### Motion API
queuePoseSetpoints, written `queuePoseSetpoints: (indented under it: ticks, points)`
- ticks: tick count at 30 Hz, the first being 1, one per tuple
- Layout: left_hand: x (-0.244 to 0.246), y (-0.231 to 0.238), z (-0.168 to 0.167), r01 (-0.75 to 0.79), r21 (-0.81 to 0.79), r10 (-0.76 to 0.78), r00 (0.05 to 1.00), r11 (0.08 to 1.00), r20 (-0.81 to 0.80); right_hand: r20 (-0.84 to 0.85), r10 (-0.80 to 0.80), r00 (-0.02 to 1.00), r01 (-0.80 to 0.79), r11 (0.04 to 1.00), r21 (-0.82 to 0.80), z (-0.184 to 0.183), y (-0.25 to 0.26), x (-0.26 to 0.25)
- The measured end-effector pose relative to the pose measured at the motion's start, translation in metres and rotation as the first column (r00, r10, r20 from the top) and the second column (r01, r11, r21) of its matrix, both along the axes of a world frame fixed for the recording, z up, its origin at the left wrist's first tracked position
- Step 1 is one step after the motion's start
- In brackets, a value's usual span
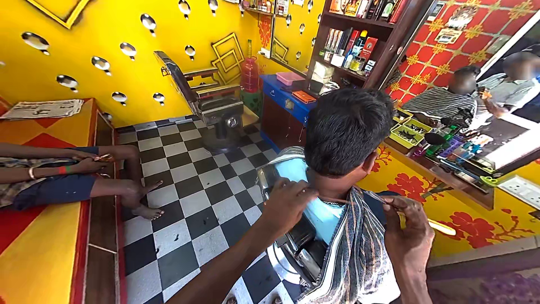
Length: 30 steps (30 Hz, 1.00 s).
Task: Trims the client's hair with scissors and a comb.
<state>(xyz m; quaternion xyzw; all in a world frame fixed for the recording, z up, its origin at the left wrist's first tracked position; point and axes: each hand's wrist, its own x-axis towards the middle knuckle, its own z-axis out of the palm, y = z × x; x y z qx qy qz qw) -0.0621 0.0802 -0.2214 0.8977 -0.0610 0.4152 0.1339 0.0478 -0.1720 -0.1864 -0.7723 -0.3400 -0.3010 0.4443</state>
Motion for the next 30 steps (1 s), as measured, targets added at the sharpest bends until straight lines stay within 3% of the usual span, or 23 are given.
queuePoseSetpoints:
  ticks: [4, 7, 11, 30]
  points:
    - [-0.009, -0.036, 0.001, 0.208, -0.022, -0.209, 0.963, 0.978, -0.169, 0.119, 0.084, 0.989, -0.067, 0.988, -0.141, 0.023, 0.024, 0.014]
    - [-0.005, -0.054, -0.014, 0.178, 0.0, -0.171, 0.943, 0.984, -0.284, 0.173, 0.117, 0.978, -0.076, 0.971, -0.226, 0.029, 0.038, 0.021]
    - [-0.004, -0.058, -0.029, 0.117, -0.006, -0.115, 0.957, 0.993, -0.266, 0.191, 0.144, 0.971, -0.084, 0.953, -0.292, 0.03, 0.045, 0.026]
    - [-0.003, -0.058, -0.038, 0.11, -0.059, -0.121, 0.967, 0.992, -0.225, 0.189, 0.134, 0.973, -0.044, 0.909, -0.414, 0.031, 0.046, 0.029]
